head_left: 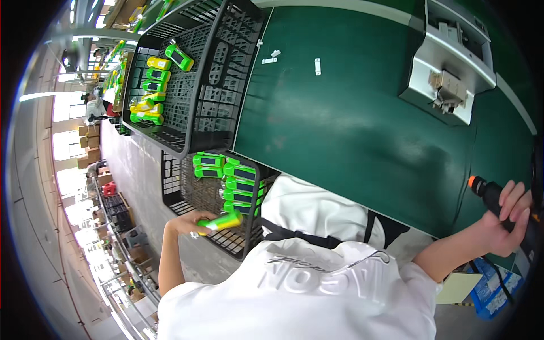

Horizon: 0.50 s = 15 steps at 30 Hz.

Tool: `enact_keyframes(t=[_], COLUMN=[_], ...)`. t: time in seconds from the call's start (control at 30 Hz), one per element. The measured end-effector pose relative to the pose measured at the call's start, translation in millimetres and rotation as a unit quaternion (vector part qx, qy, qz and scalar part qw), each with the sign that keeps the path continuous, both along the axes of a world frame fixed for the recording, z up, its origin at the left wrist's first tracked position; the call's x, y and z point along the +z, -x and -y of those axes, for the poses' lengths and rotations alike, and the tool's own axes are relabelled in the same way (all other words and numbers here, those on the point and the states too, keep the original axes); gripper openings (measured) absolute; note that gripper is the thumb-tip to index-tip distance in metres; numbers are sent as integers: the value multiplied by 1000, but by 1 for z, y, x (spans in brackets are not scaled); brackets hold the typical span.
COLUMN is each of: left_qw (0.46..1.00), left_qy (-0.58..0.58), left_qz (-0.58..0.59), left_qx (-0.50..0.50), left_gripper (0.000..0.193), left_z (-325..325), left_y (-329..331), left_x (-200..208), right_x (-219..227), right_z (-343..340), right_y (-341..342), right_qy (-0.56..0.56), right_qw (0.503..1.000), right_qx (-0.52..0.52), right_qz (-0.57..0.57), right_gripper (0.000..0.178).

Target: Assembling a solar-powered electronic handheld device using an electric screwdriver.

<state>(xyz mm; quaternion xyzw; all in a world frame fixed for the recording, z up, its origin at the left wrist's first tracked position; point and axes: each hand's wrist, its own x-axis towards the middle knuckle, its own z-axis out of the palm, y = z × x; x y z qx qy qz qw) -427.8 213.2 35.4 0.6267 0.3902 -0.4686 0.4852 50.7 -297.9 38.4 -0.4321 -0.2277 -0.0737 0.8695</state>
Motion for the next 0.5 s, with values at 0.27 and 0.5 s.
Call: enact_keyframes(t=[0.27,0.5], left_qw=[905,837], left_qy=[-344,-492], left_qz=[172,161], left_qx=[-184,-175], left_gripper=[51,62], left_z=[-94,-105], left_y=[51,114], left_x=[-29,-142], right_x=[-5,0], right_z=[12,-45], right_y=[-15,5], right_qy=[4,83], right_qw=[999,994], right_qx=[33,-56], right_qz=[-12,40], right_gripper=[21,33])
